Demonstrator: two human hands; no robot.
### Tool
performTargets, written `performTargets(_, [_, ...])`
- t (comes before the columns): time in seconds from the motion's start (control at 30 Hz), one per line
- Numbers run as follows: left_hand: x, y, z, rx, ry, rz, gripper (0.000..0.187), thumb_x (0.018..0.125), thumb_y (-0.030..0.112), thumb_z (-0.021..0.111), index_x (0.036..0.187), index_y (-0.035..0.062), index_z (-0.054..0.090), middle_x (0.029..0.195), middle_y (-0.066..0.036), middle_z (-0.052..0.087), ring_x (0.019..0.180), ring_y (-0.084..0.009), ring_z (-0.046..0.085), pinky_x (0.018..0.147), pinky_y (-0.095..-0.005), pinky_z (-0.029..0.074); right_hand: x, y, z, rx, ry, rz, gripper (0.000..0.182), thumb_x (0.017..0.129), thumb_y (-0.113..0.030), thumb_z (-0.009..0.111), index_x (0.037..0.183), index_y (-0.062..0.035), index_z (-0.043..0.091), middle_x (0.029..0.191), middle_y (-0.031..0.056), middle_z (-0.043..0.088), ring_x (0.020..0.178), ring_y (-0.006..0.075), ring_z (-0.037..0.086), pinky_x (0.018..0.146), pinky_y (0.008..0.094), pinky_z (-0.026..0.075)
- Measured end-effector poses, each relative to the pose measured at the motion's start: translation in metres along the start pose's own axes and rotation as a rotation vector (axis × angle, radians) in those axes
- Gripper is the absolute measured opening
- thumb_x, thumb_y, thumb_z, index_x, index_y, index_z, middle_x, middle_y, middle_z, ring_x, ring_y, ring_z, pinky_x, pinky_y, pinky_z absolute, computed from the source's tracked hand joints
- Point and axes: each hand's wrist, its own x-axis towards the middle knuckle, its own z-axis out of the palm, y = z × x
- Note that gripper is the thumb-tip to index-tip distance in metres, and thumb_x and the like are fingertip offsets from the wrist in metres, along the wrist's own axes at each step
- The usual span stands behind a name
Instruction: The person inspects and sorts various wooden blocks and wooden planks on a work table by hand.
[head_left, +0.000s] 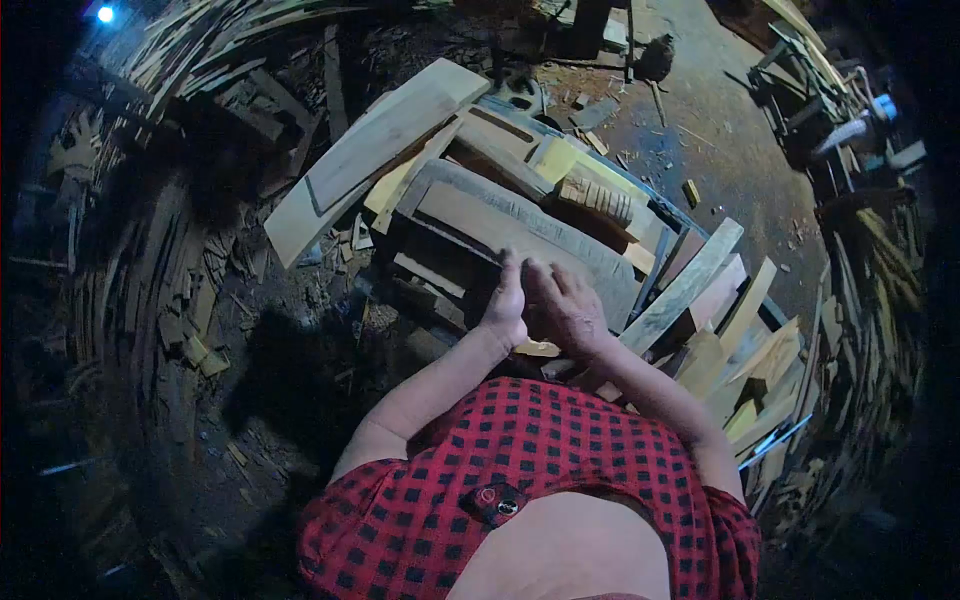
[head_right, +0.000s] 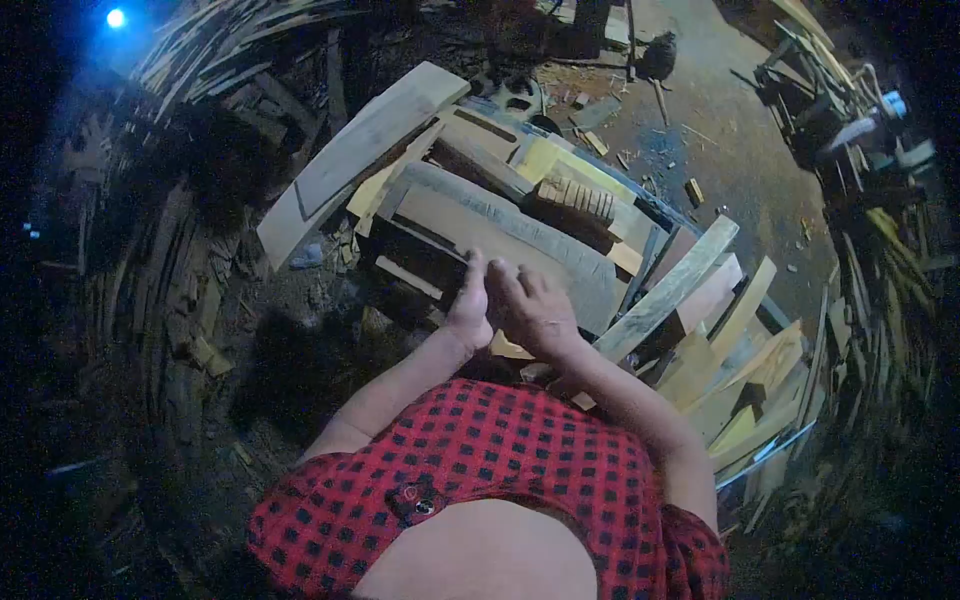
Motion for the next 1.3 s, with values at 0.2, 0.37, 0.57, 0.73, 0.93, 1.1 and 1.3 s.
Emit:
performTargets(0.2, [0.032,0.012,-0.053,0.785,0.012,0.508,0.052,0.089,0.047,0.056,0.117,0.0046,0.051,0.105,-0.012,0.059,0.094,-0.0240,0.058,0.087,-0.0360,0.045,-0.007,0.070,0.016,0.696,-0.075,0.306,0.070,0.069,-0.009,0.073,0.134,-0.0191,0.047,0.114,0.0176,0.056,0.104,0.0310,0.058,0.086,0.0382,0.048])
performTargets(0.37, [0.027,0.031,-0.044,1.583,0.355,1.062,0.052,0.081,0.031,0.066,0.124,0.0069,0.048,0.116,-0.015,0.051,0.114,-0.0335,0.043,0.099,-0.0461,0.033,0.009,0.068,-0.001,0.838,-0.213,0.434,0.065,0.073,-0.016,0.072,0.133,-0.0171,0.048,0.113,0.0170,0.055,0.102,0.0300,0.058,0.087,0.0375,0.047])
performTargets(0.57, [0.055,0.022,-0.066,1.824,0.305,1.148,0.056,0.084,0.039,0.059,0.131,0.0125,0.046,0.126,-0.014,0.048,0.125,-0.0348,0.035,0.101,-0.0531,0.028,0.017,0.059,-0.007,0.107,-0.195,0.244,0.065,0.076,-0.029,0.069,0.135,-0.0154,0.045,0.118,0.0186,0.051,0.104,0.0367,0.053,0.091,0.0437,0.043])
performTargets(0.73, [0.059,0.030,-0.075,1.750,0.448,1.130,0.061,0.084,0.042,0.059,0.133,0.0102,0.042,0.132,-0.016,0.043,0.127,-0.0372,0.032,0.101,-0.0572,0.026,0.013,0.028,0.010,-0.140,-0.184,0.179,0.071,0.077,-0.027,0.068,0.140,-0.0175,0.036,0.128,0.0183,0.044,0.115,0.0392,0.043,0.096,0.0485,0.037])
performTargets(0.93, [0.066,0.071,-0.127,1.580,0.775,1.145,0.069,0.081,0.037,0.065,0.136,0.0084,0.036,0.137,-0.023,0.031,0.129,-0.0463,0.027,0.103,-0.0566,0.026,0.018,0.041,0.017,-0.117,-0.135,0.065,0.063,0.081,-0.023,0.064,0.139,-0.0199,0.039,0.117,0.0188,0.047,0.106,0.0375,0.047,0.088,0.0477,0.041])
performTargets(1.1, [0.072,0.069,-0.138,1.507,0.728,1.169,0.069,0.082,0.036,0.066,0.138,0.0102,0.034,0.138,-0.024,0.030,0.128,-0.0455,0.029,0.104,-0.0542,0.027,0.064,0.023,0.027,-0.106,-0.188,0.015,0.061,0.082,-0.023,0.062,0.139,-0.0196,0.039,0.113,0.0189,0.048,0.104,0.0380,0.047,0.088,0.0463,0.042])
performTargets(1.3, [0.091,0.060,-0.165,1.360,0.624,1.175,0.083,0.079,0.047,0.063,0.142,0.0075,0.025,0.143,-0.026,0.026,0.129,-0.0433,0.030,0.105,-0.0486,0.029,0.191,-0.006,0.092,-0.013,-0.130,-0.129,0.061,0.083,-0.023,0.059,0.140,-0.0197,0.037,0.112,0.0173,0.048,0.106,0.0372,0.045,0.089,0.0449,0.041])
